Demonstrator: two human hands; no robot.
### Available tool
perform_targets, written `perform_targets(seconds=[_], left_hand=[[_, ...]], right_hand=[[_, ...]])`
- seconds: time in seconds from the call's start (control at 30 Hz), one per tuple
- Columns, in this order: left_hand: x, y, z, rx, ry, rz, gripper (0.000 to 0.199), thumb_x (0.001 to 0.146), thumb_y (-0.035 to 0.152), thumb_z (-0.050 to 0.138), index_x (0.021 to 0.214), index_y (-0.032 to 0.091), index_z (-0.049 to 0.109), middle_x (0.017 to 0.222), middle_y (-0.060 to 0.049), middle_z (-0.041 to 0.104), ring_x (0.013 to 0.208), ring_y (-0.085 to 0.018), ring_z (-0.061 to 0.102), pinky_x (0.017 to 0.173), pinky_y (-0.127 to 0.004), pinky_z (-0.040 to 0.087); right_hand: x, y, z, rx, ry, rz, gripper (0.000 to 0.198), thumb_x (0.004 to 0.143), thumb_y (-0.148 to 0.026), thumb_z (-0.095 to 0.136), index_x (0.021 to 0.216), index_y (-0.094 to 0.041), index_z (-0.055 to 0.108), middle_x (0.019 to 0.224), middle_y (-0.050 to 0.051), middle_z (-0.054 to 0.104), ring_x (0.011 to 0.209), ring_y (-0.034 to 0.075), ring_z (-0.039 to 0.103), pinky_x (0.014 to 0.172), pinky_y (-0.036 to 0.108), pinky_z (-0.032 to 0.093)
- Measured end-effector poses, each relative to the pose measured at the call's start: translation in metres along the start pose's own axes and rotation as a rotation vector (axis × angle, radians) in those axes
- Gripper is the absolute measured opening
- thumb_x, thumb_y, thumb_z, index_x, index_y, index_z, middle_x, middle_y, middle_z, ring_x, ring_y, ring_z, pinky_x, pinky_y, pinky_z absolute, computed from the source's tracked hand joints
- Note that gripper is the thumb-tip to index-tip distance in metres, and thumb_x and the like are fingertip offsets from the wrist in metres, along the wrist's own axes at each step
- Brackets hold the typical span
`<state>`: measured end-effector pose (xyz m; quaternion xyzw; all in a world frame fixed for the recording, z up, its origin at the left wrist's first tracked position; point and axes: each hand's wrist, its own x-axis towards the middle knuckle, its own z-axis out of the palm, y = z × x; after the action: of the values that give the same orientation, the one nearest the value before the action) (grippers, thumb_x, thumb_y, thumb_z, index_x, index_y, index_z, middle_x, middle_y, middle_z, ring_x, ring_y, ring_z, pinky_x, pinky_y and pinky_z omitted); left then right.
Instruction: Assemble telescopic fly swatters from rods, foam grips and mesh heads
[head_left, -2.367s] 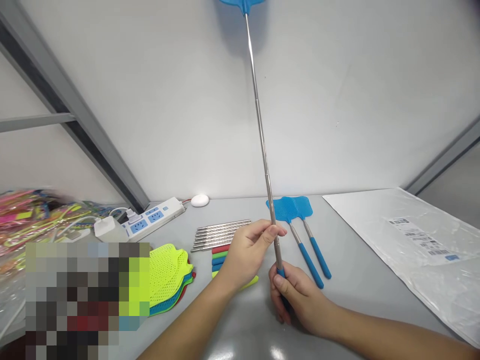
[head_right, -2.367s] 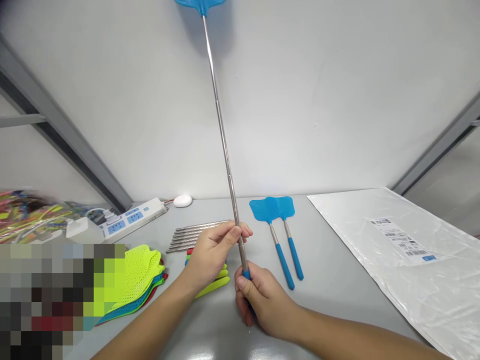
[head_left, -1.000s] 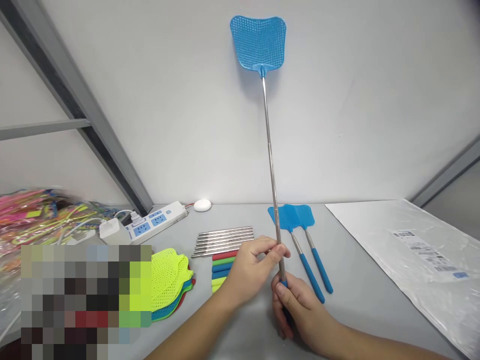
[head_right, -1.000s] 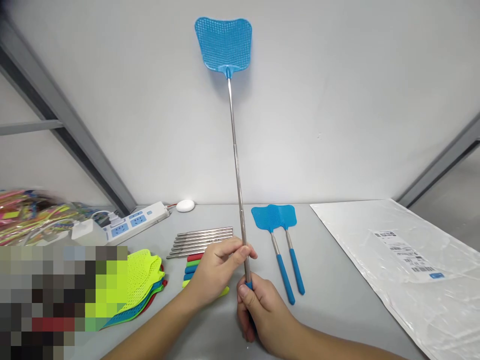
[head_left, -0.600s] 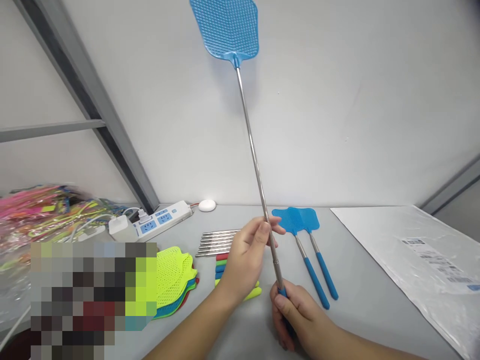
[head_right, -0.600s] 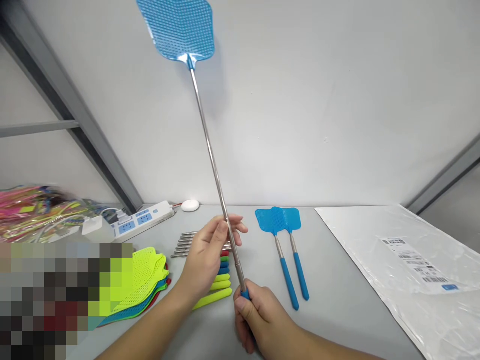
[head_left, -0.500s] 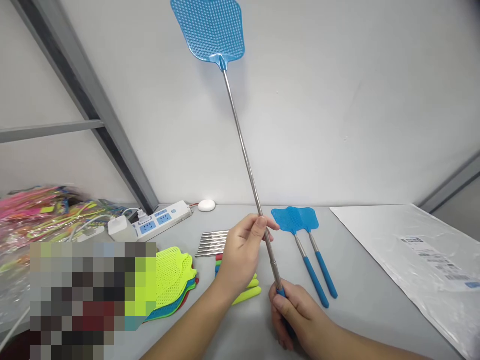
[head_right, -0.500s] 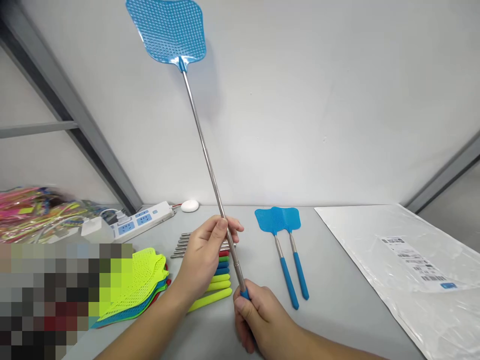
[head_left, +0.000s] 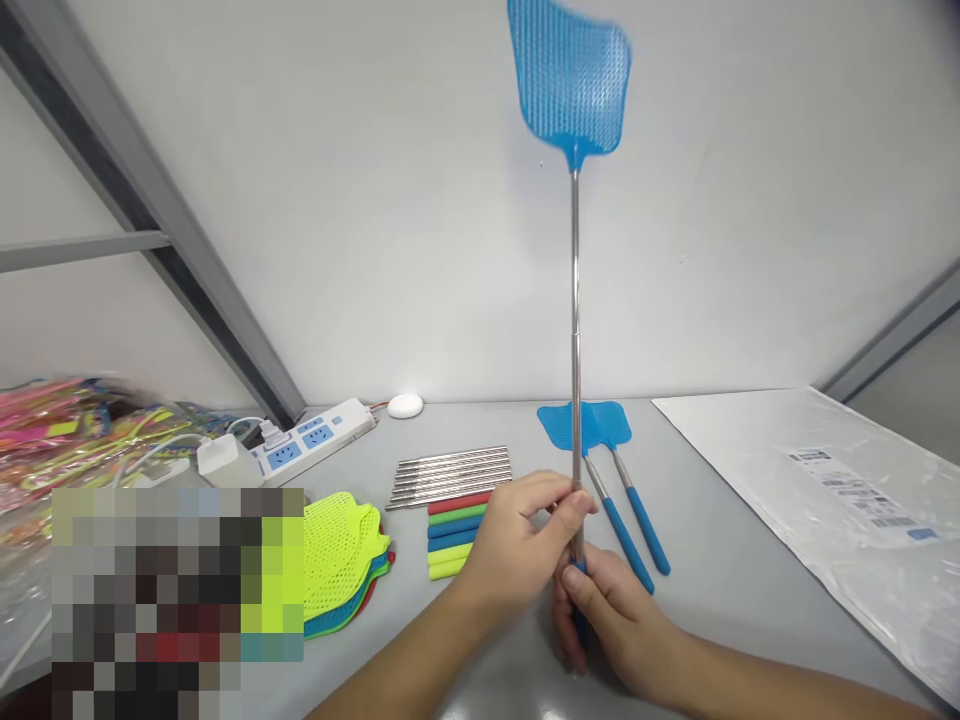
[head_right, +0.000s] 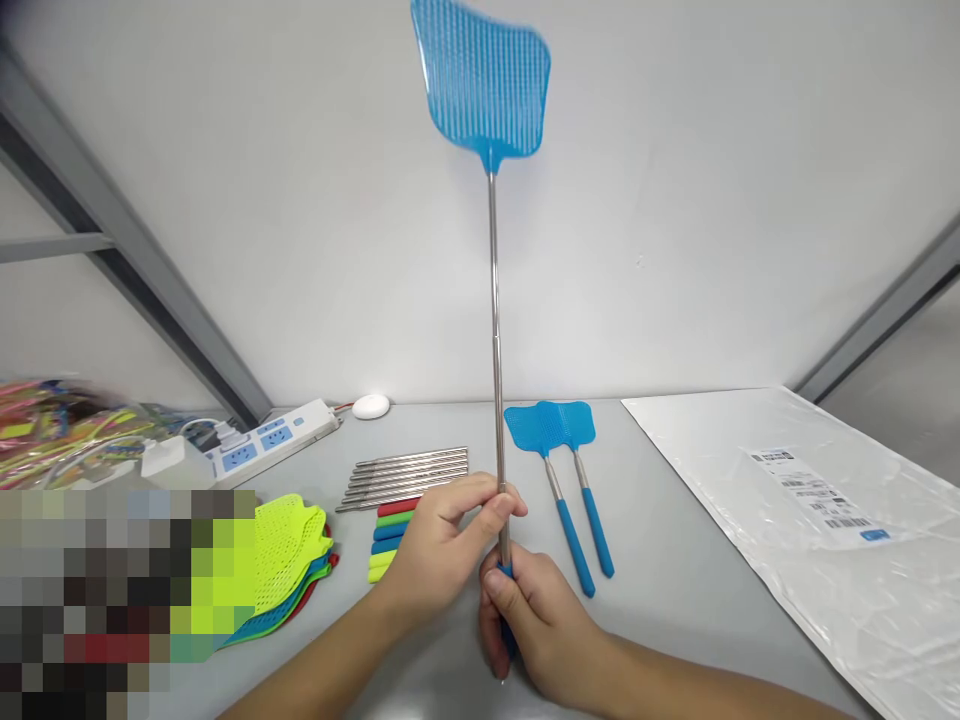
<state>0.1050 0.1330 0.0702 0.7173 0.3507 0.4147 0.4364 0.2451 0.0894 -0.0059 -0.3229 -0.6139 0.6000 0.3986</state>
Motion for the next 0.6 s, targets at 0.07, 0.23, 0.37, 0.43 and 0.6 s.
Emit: perform_targets(seconds=[0.07, 0.23, 0.37, 0.43, 0.6], left_hand=[[-0.001, 0.002, 0.001, -0.022, -0.012, -0.013, 0.035, 0.095, 0.043, 0.048, 0.085, 0.019, 0.071, 0.074, -0.002, 0.065, 0.074, -0.016, 0.06, 0.073, -0.026, 0.046], [0.0, 0.005, -0.005, -0.124, 0.048, -0.032, 0.03, 0.095, 0.042, 0.05, 0.099, 0.023, 0.072, 0.09, -0.003, 0.07, 0.084, -0.017, 0.062, 0.079, -0.028, 0.047], [0.002, 0.008, -0.013, -0.116, 0.127, -0.021, 0.034, 0.097, 0.042, 0.045, 0.096, 0.024, 0.073, 0.092, -0.003, 0.071, 0.085, -0.017, 0.062, 0.082, -0.029, 0.046], [0.003, 0.009, -0.017, -0.075, 0.102, -0.014, 0.032, 0.096, 0.041, 0.047, 0.092, 0.023, 0.074, 0.093, -0.002, 0.071, 0.088, -0.018, 0.062, 0.084, -0.03, 0.046], [0.004, 0.007, -0.016, -0.031, -0.016, 0.023, 0.032, 0.097, 0.038, 0.047, 0.086, 0.022, 0.073, 0.086, 0.0, 0.07, 0.086, -0.016, 0.063, 0.081, -0.026, 0.045]], right_hand=[[0.0, 0.0, 0.0, -0.016, 0.013, -0.032, 0.037, 0.1, -0.05, 0.035, 0.079, -0.021, 0.046, 0.047, -0.003, 0.051, 0.047, 0.013, 0.05, 0.053, 0.026, 0.045], [-0.002, -0.003, 0.001, 0.033, -0.081, 0.011, 0.033, 0.099, -0.051, 0.035, 0.086, -0.022, 0.042, 0.048, -0.005, 0.051, 0.044, 0.011, 0.047, 0.052, 0.025, 0.043], [-0.003, -0.003, 0.001, 0.071, -0.106, 0.058, 0.033, 0.099, -0.051, 0.035, 0.086, -0.022, 0.041, 0.049, -0.006, 0.051, 0.042, 0.01, 0.046, 0.05, 0.024, 0.042], [-0.004, -0.003, 0.001, 0.059, -0.101, 0.057, 0.034, 0.099, -0.052, 0.035, 0.086, -0.022, 0.041, 0.048, -0.006, 0.05, 0.042, 0.01, 0.046, 0.051, 0.025, 0.043], [-0.005, -0.005, 0.002, -0.018, -0.07, 0.007, 0.034, 0.1, -0.05, 0.033, 0.084, -0.022, 0.042, 0.047, -0.006, 0.05, 0.042, 0.011, 0.045, 0.05, 0.024, 0.043]])
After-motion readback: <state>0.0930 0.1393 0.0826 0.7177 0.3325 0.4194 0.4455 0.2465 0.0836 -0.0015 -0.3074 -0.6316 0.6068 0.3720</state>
